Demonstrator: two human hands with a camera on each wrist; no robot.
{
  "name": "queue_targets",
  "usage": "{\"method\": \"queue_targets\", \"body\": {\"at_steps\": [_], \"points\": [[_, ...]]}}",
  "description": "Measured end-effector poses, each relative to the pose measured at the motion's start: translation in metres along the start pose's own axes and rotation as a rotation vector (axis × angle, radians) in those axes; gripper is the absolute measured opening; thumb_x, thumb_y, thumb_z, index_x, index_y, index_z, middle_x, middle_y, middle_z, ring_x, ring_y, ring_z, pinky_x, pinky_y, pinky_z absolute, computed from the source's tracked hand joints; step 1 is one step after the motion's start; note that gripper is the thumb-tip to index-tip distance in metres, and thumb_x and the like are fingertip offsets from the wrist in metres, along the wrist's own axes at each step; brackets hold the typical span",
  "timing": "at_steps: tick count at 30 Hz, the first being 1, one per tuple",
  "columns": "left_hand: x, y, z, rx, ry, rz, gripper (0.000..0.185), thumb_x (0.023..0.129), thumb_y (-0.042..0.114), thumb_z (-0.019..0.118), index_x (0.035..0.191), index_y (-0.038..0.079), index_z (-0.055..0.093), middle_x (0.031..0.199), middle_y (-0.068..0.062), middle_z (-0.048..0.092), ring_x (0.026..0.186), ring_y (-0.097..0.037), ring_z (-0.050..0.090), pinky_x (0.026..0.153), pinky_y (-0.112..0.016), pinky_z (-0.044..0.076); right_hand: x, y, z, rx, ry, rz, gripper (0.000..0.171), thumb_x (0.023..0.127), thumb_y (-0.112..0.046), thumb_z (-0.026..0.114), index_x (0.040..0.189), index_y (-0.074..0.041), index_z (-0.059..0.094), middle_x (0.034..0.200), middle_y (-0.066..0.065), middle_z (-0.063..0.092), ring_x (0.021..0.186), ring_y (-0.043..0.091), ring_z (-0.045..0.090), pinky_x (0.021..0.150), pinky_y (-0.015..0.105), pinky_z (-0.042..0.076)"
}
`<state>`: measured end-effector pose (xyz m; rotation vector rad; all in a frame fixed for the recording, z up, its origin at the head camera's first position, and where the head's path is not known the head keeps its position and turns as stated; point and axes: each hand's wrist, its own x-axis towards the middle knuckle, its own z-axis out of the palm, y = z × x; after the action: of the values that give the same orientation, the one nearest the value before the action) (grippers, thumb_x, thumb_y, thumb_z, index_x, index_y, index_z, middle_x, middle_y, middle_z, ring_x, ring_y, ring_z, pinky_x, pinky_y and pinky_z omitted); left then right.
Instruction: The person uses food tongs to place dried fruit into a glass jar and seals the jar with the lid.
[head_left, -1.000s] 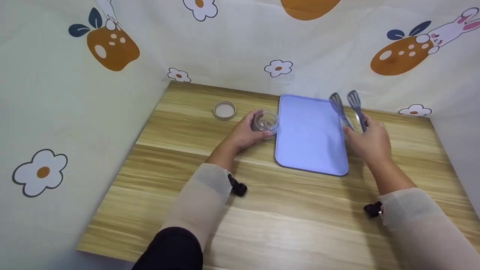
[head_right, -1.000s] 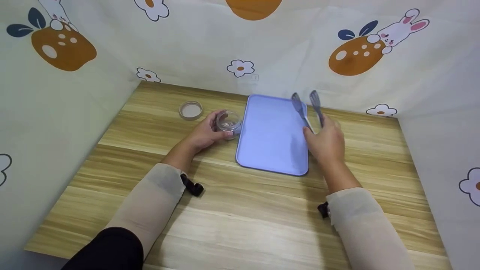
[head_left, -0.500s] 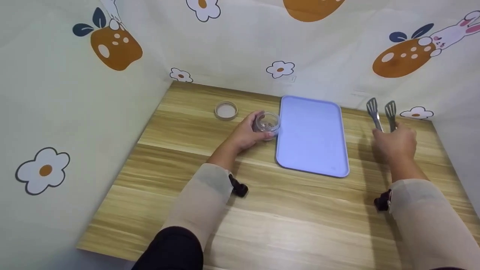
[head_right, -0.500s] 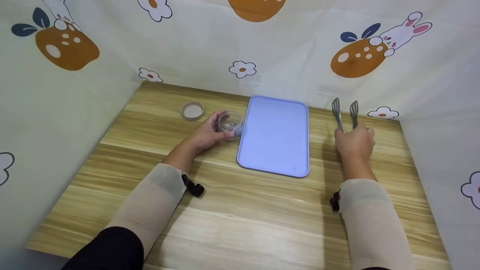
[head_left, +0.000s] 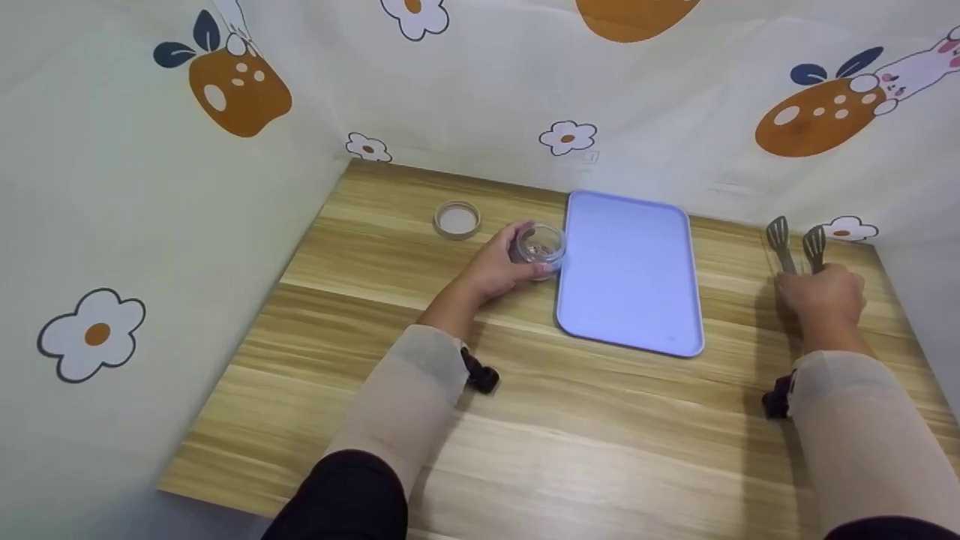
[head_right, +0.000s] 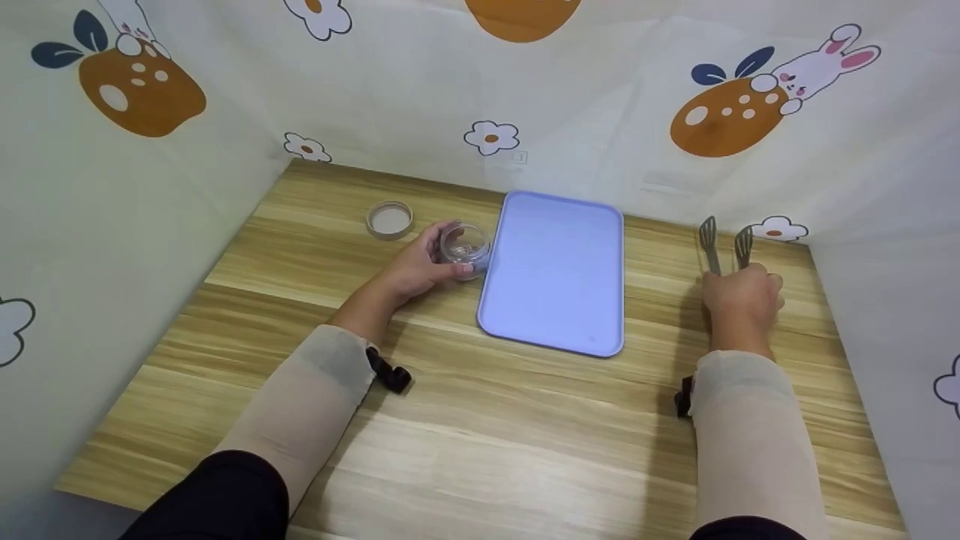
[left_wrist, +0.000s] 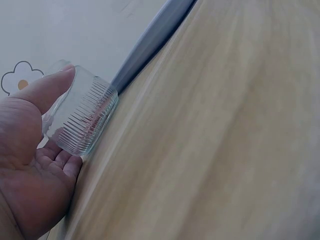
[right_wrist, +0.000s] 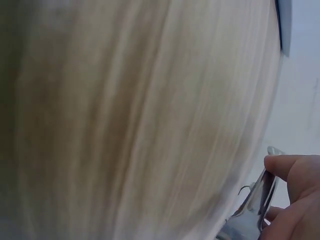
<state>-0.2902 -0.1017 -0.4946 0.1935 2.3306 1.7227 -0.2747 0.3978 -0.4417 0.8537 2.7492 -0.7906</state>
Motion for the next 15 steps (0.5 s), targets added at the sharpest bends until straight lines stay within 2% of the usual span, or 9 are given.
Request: {"method": "queue_targets", "body": {"at_steps": [12, 15], "points": [[0.0009, -0.0017, 0.0016, -0.077, -0.003, 0.044, 0.099, 0.082, 0.031, 0.095, 0.164, 0.024, 0.04, 0.168, -0.001, 0.047, 0.159, -0.02, 0.039, 0.135, -0.037, 0.025, 0.0035, 0.0071, 0.0054, -0.028, 0.005, 0.001, 0.101, 0.098, -0.063, 0.06, 0.158, 0.014, 0.035, 0.16, 0.044, 0.026, 0.128, 0.054, 0.04, 0.115, 0.063, 0.041], [0.001, -0.0027, 0.0009, -0.084, -0.001, 0.043, 0.099, 0.081, 0.031, 0.096, 0.163, 0.023, 0.041, 0.168, -0.001, 0.047, 0.159, -0.02, 0.039, 0.136, -0.037, 0.024, 0.0027, 0.0065, 0.0057, -0.041, -0.019, 0.011, 0.109, 0.095, -0.069, 0.061, 0.159, 0.014, 0.031, 0.16, 0.045, 0.025, 0.134, 0.057, 0.038, 0.118, 0.063, 0.039]]}}
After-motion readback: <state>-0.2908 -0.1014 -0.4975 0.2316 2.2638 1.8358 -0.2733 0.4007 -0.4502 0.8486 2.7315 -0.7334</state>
